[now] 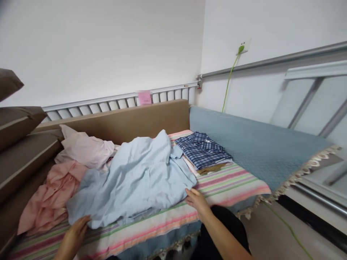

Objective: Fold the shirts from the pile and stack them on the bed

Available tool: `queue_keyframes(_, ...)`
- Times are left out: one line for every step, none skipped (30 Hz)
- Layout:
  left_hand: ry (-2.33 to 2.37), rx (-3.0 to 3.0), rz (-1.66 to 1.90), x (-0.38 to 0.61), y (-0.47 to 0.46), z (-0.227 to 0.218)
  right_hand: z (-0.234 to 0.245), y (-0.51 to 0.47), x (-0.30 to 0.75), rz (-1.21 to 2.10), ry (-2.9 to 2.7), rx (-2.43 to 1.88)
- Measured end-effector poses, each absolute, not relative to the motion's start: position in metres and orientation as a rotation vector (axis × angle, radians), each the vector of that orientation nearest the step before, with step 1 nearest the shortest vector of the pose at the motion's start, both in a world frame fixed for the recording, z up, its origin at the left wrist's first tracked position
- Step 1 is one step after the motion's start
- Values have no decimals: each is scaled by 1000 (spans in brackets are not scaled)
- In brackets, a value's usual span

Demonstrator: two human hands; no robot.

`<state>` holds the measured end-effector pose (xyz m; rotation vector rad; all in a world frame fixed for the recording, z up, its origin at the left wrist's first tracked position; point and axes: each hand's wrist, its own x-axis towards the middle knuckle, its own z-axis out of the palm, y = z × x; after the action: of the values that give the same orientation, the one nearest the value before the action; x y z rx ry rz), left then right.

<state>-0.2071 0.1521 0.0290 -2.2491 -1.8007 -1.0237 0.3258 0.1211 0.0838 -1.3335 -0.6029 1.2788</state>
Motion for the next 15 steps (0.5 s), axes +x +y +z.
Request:
queue_keyframes(-1851,-2238,-1048,-210,151,29,83,117,328,1302,-583,-1316)
queue_keyframes(-1895,-2225,-1074,-212,149,32,85,113,330,1326,-568,-1292)
queue_keyframes(-1931,-2206,-1105,-213,147,38,88,110,333,1345,-557,-1262)
queue_keyframes(-1960,-2185,-1137,-214,145,45,92,107,336,1360,-548,-1229)
queue_keyframes(-1985,-2163,-1168,-215,142,52,96,105,339,1372,-540,-1195)
queue_keyframes(-2006,-2142,-1195,-215,140,58,100,102,341,1384,-533,-1165)
queue_keyframes(-2025,-2122,-1216,-215,137,62,102,98,342,1395,-527,-1141)
queue_keyframes(-2045,-2101,-1230,-216,134,62,103,95,343,1407,-525,-1128)
queue_keyframes(-2067,-2081,-1236,-216,132,59,102,91,343,1425,-528,-1127)
queue_keyframes(-2088,-2062,-1238,-218,130,52,98,86,342,1446,-538,-1139)
queue_keyframes(-2105,-2053,-1235,-220,127,42,93,81,341,1472,-548,-1164)
queue_keyframes(-2116,-2061,-1225,-223,125,30,87,77,340,1498,-555,-1199)
queue_keyframes(-2119,-2078,-1212,-226,122,18,81,73,339,1520,-560,-1237)
queue_keyframes(-2114,-2100,-1196,-229,120,7,75,69,339,1535,-564,-1272)
queue_keyframes(-2105,-2123,-1176,-232,117,-3,71,66,338,1542,-568,-1298)
